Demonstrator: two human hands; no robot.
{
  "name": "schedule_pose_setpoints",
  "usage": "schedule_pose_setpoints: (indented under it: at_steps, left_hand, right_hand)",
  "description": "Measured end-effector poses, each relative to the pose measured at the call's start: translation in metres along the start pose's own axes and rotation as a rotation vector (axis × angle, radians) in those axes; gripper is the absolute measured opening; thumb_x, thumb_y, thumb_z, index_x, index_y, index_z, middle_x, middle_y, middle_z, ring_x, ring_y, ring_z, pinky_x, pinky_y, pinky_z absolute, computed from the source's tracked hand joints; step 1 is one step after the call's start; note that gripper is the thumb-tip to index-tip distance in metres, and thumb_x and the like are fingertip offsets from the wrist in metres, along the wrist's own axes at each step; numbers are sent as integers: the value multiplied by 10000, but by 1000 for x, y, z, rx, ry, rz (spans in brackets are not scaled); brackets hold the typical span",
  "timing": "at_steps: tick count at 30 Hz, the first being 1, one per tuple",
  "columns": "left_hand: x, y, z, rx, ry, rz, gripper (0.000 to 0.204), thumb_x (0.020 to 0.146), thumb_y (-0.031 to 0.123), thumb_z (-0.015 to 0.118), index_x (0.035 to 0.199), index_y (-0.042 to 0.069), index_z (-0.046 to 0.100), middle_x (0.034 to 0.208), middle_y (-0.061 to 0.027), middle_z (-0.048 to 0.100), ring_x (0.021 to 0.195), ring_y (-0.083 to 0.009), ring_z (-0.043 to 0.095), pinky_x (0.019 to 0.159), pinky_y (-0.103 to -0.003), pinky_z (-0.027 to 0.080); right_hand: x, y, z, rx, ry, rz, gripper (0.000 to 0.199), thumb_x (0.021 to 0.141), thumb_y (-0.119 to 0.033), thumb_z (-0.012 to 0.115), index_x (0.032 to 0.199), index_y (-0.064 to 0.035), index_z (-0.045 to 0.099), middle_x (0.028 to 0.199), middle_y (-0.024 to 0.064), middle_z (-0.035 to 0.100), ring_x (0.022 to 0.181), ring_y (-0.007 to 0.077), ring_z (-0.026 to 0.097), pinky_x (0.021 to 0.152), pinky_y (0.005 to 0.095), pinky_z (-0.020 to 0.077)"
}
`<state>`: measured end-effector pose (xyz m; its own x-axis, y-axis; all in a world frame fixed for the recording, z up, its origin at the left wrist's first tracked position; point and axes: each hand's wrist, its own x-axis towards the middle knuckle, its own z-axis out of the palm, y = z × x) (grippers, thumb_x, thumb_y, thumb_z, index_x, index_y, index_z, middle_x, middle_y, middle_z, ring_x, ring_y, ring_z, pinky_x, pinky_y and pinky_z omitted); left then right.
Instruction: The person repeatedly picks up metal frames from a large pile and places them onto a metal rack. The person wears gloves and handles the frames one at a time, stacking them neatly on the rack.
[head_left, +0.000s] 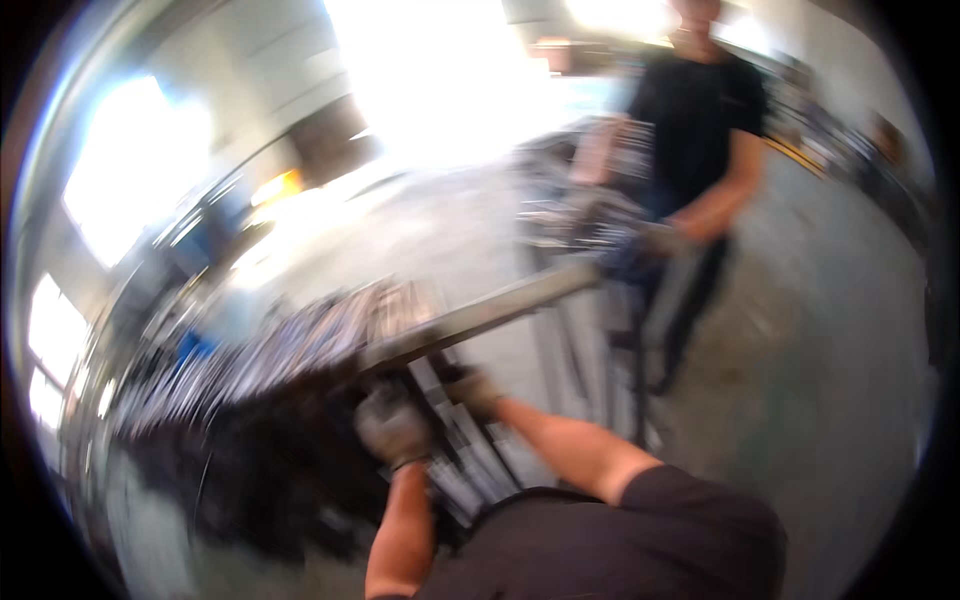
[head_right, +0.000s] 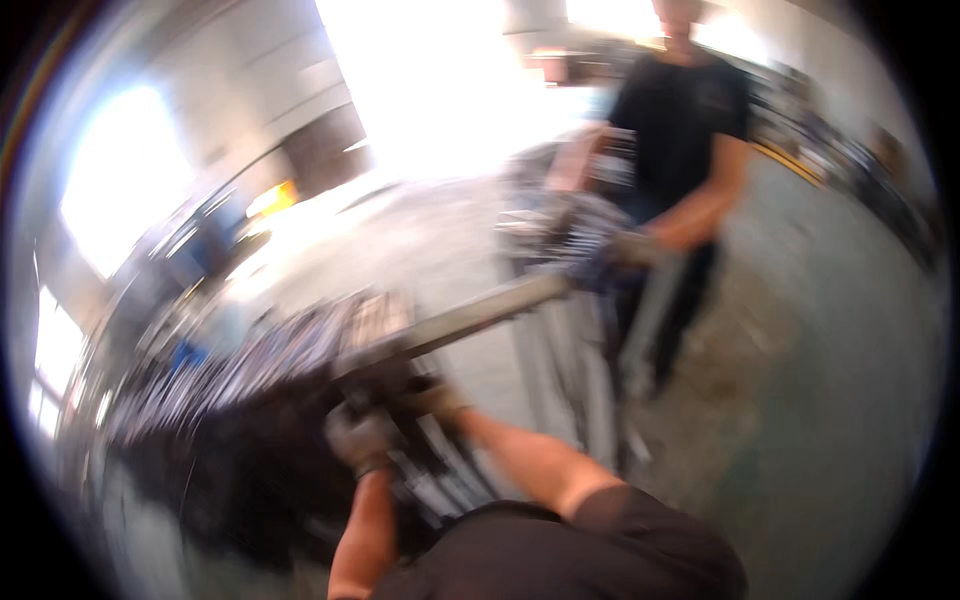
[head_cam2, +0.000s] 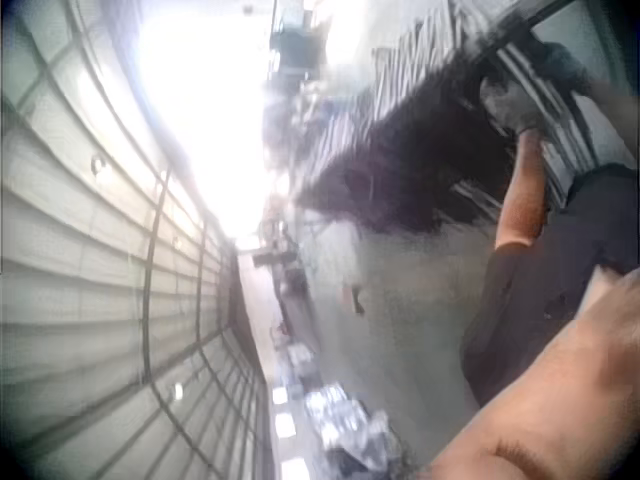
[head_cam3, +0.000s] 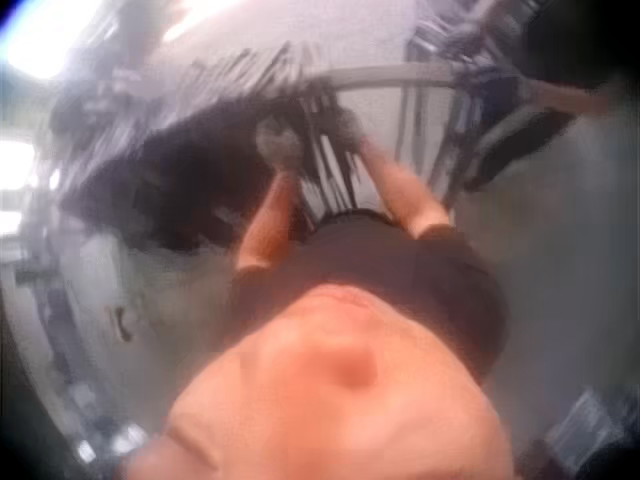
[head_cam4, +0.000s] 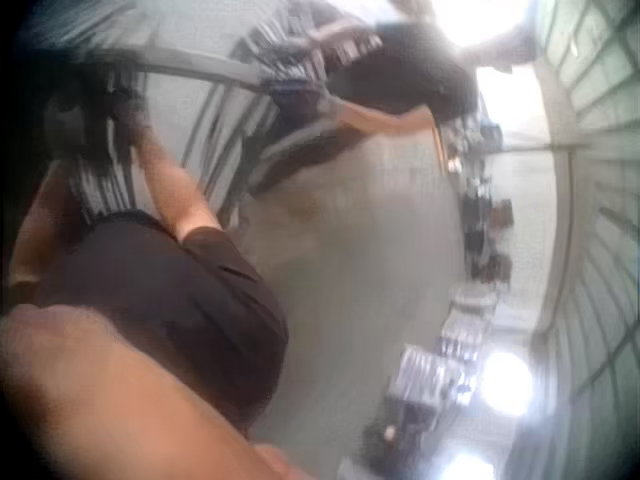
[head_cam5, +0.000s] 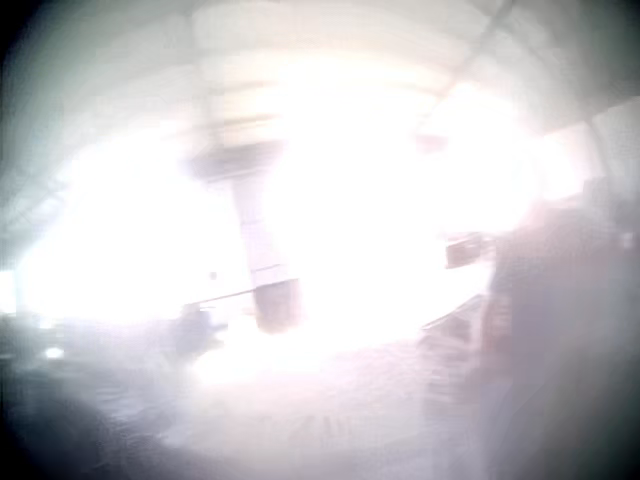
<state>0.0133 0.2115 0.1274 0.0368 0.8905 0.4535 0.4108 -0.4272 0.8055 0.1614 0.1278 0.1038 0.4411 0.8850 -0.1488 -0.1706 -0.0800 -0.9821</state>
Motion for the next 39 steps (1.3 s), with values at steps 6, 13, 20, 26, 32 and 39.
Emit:
schedule_pose_setpoints:
  at_steps: [6,13,20,26,32,39]
  left_hand:
    - [-18,30,50,94,-22,51,483,884,192,868,1344,92,759,1318,-202,761,1277,-431,710,1149,-507,552]
    - [30,-46,75,-3,-44,205,333,892,159,835,1213,79,798,1152,-166,790,1132,-394,745,1058,-503,581]
    - [140,-81,102,-72,-98,-54,323,944,83,841,1223,-44,739,1105,-184,780,1039,-358,762,977,-486,601]
    - [179,-57,76,-148,-224,-107,320,931,105,847,1211,-27,767,1111,-163,841,1001,-323,789,977,-457,605]
    - [183,-63,87,-203,-305,-115,332,943,131,860,1213,-35,762,1090,-145,840,1004,-273,782,972,-419,599]
    - [188,-76,69,-347,-479,-285,347,967,152,878,1231,-34,751,997,-70,776,815,-161,703,745,-349,573]
  right_hand:
    - [45,48,-120,-135,166,-262,253,1003,-168,833,1214,-39,780,986,47,777,844,169,714,765,365,592]
    - [42,18,-60,49,182,-28,358,991,-192,861,1289,-9,786,1085,63,814,940,155,741,847,361,615]
    - [147,6,3,147,166,-41,450,918,-193,943,1300,10,818,1165,72,853,1025,140,766,920,340,638]
    - [166,14,18,-18,240,-47,383,926,-258,955,1204,-16,849,1093,67,864,991,147,780,909,367,646]
    - [180,39,1,48,230,-173,363,942,-228,962,1207,-4,855,1084,68,867,931,148,777,836,344,643]
    - [158,4,19,207,177,-42,320,968,-96,898,1256,20,821,1095,75,845,937,165,782,849,346,653]
